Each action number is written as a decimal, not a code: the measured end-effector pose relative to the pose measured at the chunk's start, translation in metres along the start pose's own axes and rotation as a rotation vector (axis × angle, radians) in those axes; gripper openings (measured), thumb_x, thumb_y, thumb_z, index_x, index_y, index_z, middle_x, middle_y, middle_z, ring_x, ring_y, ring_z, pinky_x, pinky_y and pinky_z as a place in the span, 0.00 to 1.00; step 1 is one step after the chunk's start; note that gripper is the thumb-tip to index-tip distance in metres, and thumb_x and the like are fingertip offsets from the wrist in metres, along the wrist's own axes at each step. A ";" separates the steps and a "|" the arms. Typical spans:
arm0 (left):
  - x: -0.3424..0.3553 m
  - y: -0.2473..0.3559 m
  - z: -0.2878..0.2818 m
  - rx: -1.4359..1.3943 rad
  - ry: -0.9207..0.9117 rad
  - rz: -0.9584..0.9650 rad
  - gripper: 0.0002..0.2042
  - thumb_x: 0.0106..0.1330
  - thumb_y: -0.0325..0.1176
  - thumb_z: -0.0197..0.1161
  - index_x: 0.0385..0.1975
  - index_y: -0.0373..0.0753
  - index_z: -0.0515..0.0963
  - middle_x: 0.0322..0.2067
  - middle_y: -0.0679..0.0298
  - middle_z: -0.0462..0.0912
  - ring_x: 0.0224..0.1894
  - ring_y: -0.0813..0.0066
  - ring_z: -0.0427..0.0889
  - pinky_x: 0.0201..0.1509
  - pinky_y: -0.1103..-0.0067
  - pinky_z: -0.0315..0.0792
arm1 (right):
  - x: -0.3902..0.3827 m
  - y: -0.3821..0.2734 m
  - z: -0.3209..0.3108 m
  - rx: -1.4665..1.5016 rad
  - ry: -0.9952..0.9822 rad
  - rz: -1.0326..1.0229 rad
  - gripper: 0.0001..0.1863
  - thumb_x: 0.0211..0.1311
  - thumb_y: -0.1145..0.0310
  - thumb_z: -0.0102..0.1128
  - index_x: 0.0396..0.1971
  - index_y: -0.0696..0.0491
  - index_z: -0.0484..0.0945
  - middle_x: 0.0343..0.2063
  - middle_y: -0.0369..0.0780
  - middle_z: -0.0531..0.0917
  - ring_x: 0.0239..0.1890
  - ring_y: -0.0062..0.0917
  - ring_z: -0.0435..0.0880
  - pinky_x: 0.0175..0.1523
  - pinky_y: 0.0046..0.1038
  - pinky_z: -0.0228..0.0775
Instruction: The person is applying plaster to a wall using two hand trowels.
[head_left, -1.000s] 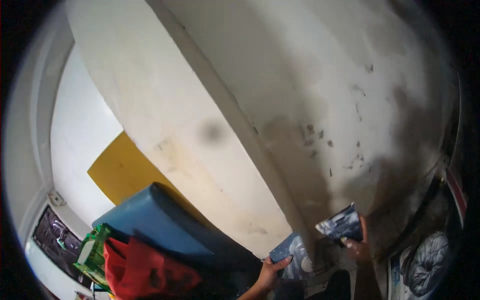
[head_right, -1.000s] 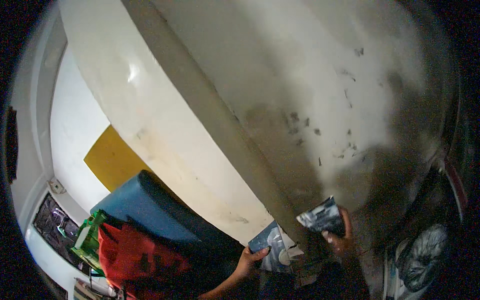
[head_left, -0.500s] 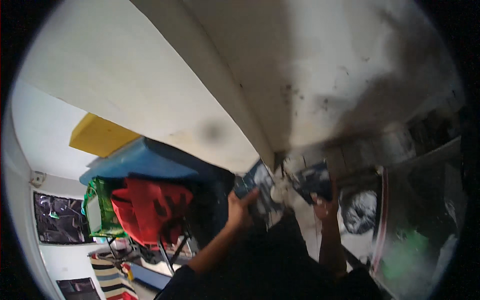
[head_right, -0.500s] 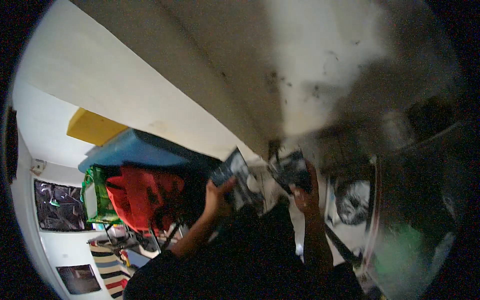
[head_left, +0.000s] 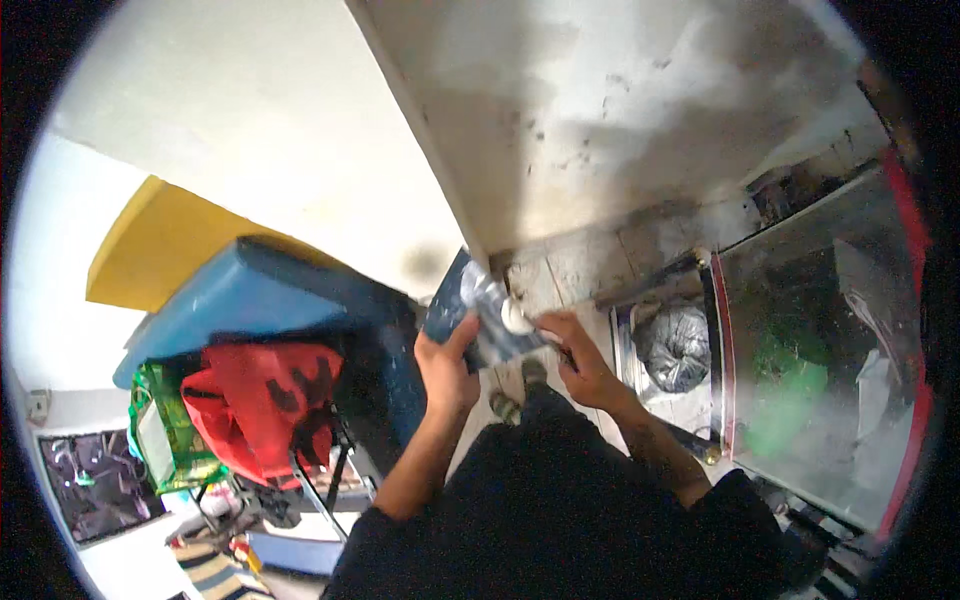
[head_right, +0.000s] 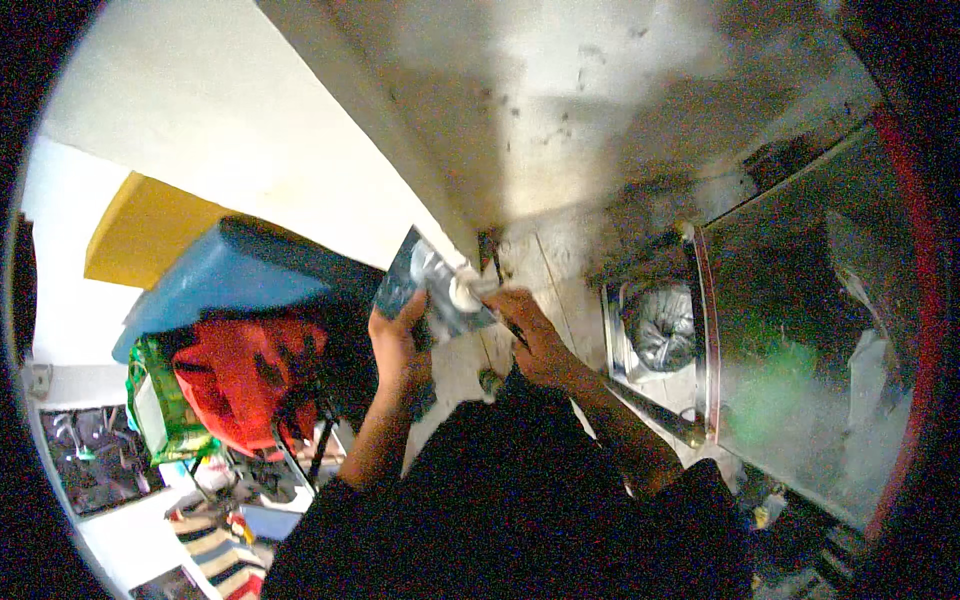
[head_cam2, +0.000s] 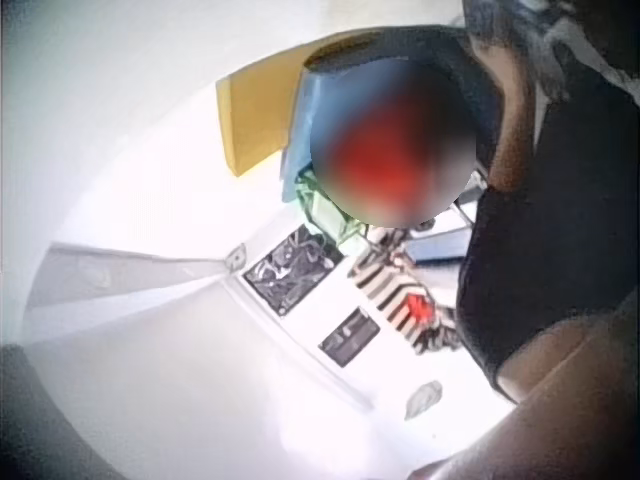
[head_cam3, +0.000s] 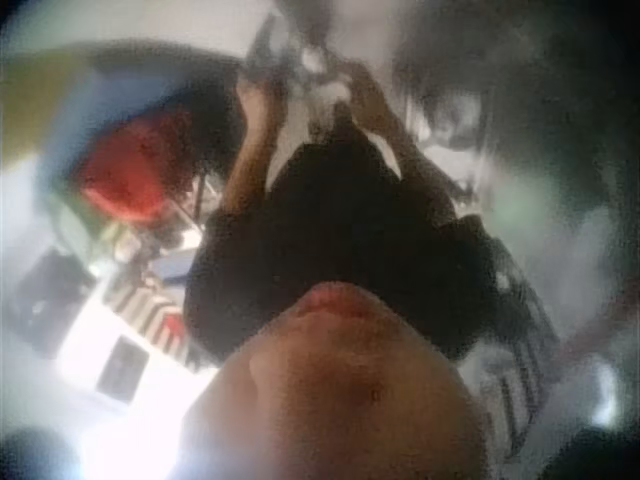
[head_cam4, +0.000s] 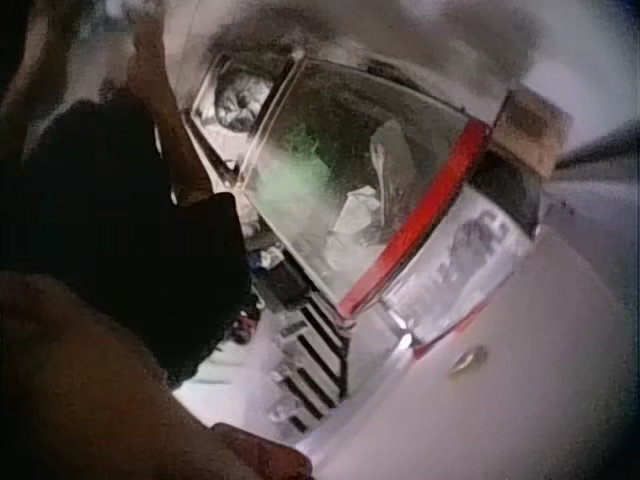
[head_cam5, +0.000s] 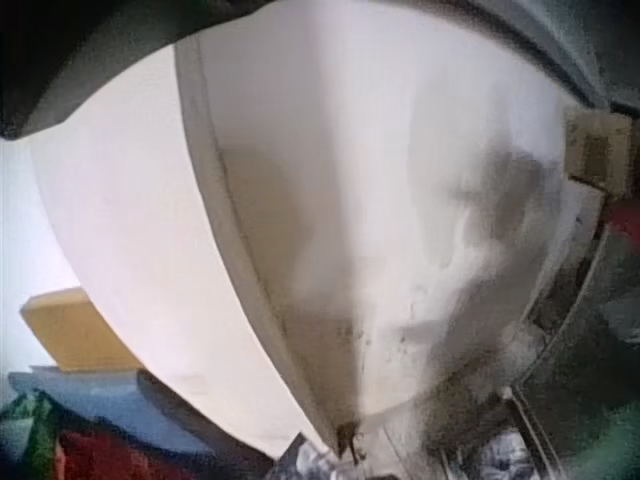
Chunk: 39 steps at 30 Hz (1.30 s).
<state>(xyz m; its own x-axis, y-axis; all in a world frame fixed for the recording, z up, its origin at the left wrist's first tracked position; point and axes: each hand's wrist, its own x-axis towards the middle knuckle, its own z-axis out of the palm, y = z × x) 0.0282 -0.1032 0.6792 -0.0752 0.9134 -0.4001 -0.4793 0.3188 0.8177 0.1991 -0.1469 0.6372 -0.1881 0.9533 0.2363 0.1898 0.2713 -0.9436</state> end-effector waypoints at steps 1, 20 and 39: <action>-0.002 0.001 -0.002 -0.041 -0.023 0.021 0.13 0.51 0.21 0.57 0.38 0.32 0.70 0.33 0.63 0.76 0.32 0.75 0.76 0.37 0.80 0.70 | -0.013 0.034 -0.004 -0.129 -0.157 0.012 0.31 0.36 0.89 0.38 0.47 0.54 0.65 0.43 0.45 0.66 0.51 0.33 0.64 0.55 0.28 0.53; -0.043 -0.038 -0.190 -0.219 0.419 0.128 0.12 0.54 0.26 0.54 0.39 0.30 0.71 0.32 0.60 0.75 0.32 0.67 0.76 0.35 0.74 0.71 | 0.368 -0.299 -0.099 -0.046 0.569 -1.323 0.34 0.40 0.88 0.39 0.55 0.59 0.57 0.49 0.43 0.67 0.54 0.27 0.64 0.57 0.22 0.52; -0.030 -0.056 -0.215 0.336 0.352 0.269 0.22 0.46 0.25 0.61 0.44 0.30 0.69 0.37 0.53 0.74 0.43 0.63 0.72 0.46 0.75 0.65 | 0.359 -0.284 -0.080 -0.083 0.223 -1.207 0.37 0.32 0.87 0.41 0.53 0.54 0.60 0.47 0.42 0.66 0.55 0.30 0.64 0.60 0.26 0.50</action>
<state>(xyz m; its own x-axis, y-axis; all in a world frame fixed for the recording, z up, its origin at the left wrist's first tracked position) -0.1309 -0.2031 0.5569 -0.4719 0.8523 -0.2257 -0.1022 0.2013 0.9742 0.1549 0.1288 1.0088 -0.1180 0.0845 0.9894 0.0705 0.9946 -0.0766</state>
